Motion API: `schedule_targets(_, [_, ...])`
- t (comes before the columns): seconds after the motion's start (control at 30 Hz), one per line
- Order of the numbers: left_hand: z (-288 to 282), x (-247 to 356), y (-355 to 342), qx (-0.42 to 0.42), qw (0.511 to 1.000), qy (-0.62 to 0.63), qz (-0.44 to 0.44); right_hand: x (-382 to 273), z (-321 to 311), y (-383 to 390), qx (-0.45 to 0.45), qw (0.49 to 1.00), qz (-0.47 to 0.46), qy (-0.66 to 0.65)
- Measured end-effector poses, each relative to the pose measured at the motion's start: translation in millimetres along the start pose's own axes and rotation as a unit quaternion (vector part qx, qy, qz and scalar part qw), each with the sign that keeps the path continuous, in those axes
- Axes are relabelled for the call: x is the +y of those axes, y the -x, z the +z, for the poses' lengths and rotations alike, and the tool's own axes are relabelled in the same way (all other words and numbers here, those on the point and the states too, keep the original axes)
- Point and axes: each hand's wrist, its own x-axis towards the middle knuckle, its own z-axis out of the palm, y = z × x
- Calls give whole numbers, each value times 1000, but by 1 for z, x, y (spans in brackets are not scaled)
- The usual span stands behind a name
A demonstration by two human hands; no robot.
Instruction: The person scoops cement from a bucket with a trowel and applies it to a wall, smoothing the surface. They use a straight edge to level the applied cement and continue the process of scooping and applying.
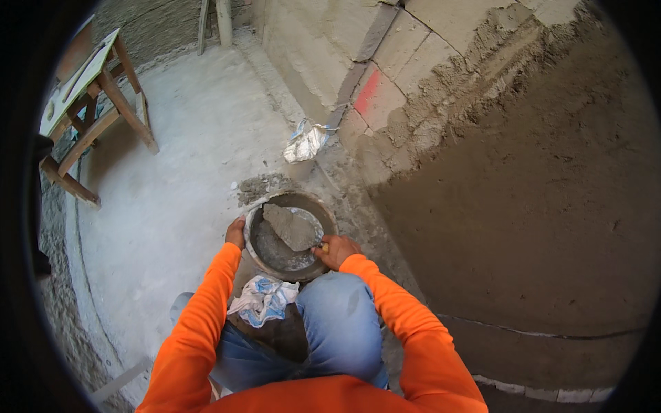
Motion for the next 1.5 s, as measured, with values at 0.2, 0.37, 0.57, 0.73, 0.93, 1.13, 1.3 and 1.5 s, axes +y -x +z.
schedule_targets(0.2, [-5,-12,-10,-17,995,97,-34,20,-56,17,-164,933,-28,-318])
schedule_targets(0.37, [-5,-8,-9,1,995,86,-55,109,-96,-41,-232,822,176,-490])
schedule_targets(0.57, [-3,20,9,5,995,-89,43,126,-125,-29,227,972,63,17])
schedule_targets(0.73, [44,63,39,-40,994,-94,31,72,-30,-16,71,956,-20,285])
schedule_targets(0.93, [84,98,76,-13,980,-162,113,49,35,13,-16,992,-42,116])
schedule_targets(1.13, [55,98,45,22,984,-171,36,27,7,33,15,997,28,76])
schedule_targets(1.3, [-2,59,27,62,987,-145,-27,4,-51,47,58,996,-39,47])
schedule_targets(1.5, [-7,32,-1,8,996,-94,3,60,-102,-18,-222,869,17,-442])
